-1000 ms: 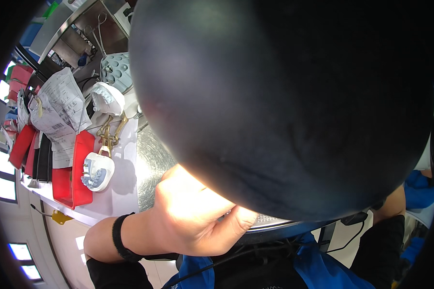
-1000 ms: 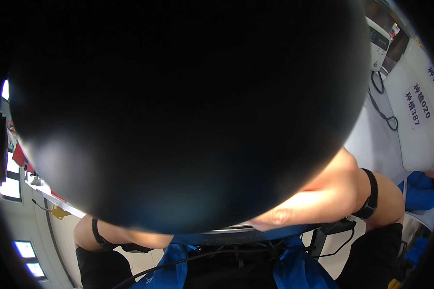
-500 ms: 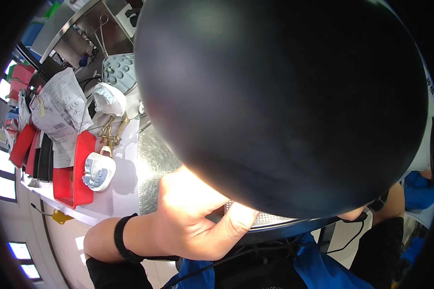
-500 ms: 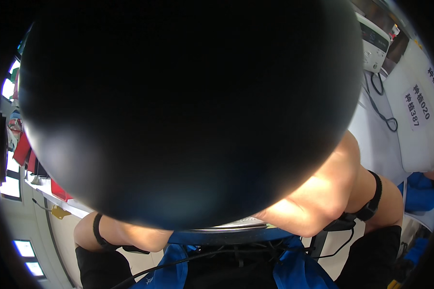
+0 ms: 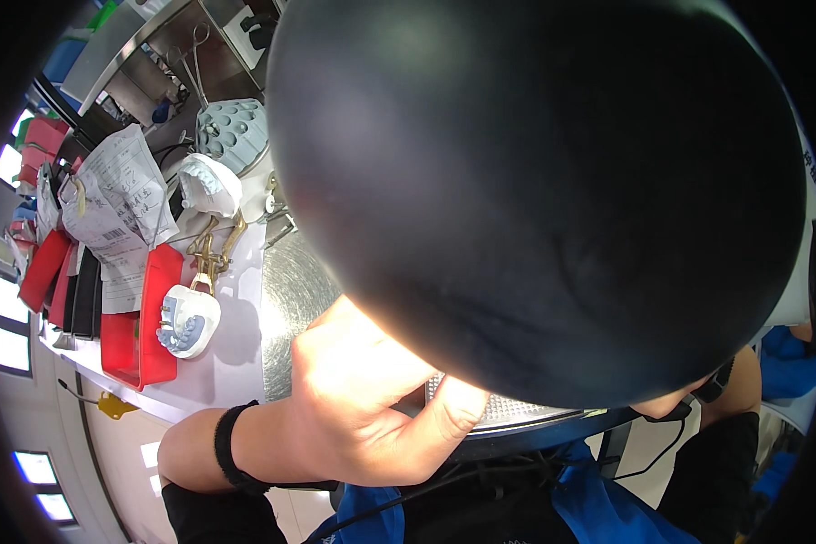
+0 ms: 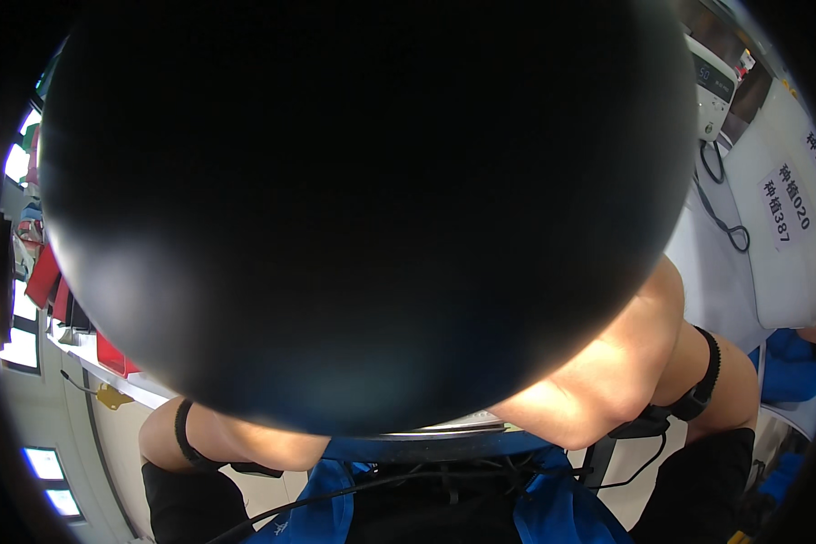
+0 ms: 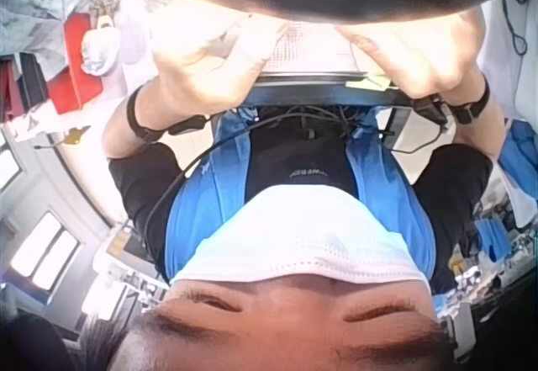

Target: The recorder is working on a dental mold, using tools to refine or adjust components under a lamp in a dental lab.

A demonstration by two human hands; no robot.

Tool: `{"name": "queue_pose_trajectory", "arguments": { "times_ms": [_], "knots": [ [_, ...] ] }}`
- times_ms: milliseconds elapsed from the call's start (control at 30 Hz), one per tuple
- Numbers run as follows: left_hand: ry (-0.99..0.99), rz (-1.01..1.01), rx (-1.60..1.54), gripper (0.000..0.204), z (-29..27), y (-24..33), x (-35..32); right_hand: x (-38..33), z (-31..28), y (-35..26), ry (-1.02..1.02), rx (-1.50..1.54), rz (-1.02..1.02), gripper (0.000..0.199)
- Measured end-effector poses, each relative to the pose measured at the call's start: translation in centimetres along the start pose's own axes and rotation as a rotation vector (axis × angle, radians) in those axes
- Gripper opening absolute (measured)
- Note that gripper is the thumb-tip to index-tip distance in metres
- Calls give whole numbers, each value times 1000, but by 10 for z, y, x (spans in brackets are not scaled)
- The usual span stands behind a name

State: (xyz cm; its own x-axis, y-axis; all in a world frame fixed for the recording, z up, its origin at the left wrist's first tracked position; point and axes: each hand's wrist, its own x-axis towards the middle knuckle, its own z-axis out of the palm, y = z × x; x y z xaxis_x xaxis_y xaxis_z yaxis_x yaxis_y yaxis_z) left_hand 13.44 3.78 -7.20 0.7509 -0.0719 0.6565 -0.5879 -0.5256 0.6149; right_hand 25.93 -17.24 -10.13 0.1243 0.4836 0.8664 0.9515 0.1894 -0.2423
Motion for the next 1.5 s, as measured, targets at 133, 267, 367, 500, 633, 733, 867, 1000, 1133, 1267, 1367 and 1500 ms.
{"name": "queue_pose_trajectory", "arguments": {
  "times_ms": [133, 267, 367, 500, 633, 733, 867, 1000, 1133, 1267, 1367, 1500],
  "knots": [
    [-54, 52, -8, 7, 0, 2, 8, 2, -11, -9, -22, -37, 30, 26],
    [-78, 36, 43, 7, -2, 3, 7, 0, -7, -3, -25, -4, 31, 26],
    [-48, 87, 68, 7, 0, 1, 6, 0, -7, -1, -36, 11, 34, 26],
    [-44, 33, 42, 7, 1, 3, 7, 0, -8, 1, -42, 21, 31, 26],
    [-85, 48, 66, 7, -4, 5, 9, 0, -7, 1, -47, 25, 31, 26],
    [-125, 42, 83, 6, -6, 6, 11, 0, -7, 2, -54, 27, 31, 26],
    [-77, 21, 7, 5, -3, 6, 11, 0, -7, 2, -59, 25, 32, 26],
    [-7, -16, -104, 5, 1, 7, 13, 0, -9, 3, -62, 31, 32, 26],
    [127, -24, -240, 6, 5, 12, 17, -1, -9, 3, -69, 33, 37, 26],
    [-82, -215, -177, 9, 3, 4, -4, -1, -9, 4, -72, 41, 41, 26],
    [-9, -208, -254, 11, 8, 2, -7, -1, -9, 3, -75, 48, 47, 26],
    [9, -104, -232, 12, 1, 13, 15, -3, -8, 3, -75, 51, 59, 26]
  ]
}}
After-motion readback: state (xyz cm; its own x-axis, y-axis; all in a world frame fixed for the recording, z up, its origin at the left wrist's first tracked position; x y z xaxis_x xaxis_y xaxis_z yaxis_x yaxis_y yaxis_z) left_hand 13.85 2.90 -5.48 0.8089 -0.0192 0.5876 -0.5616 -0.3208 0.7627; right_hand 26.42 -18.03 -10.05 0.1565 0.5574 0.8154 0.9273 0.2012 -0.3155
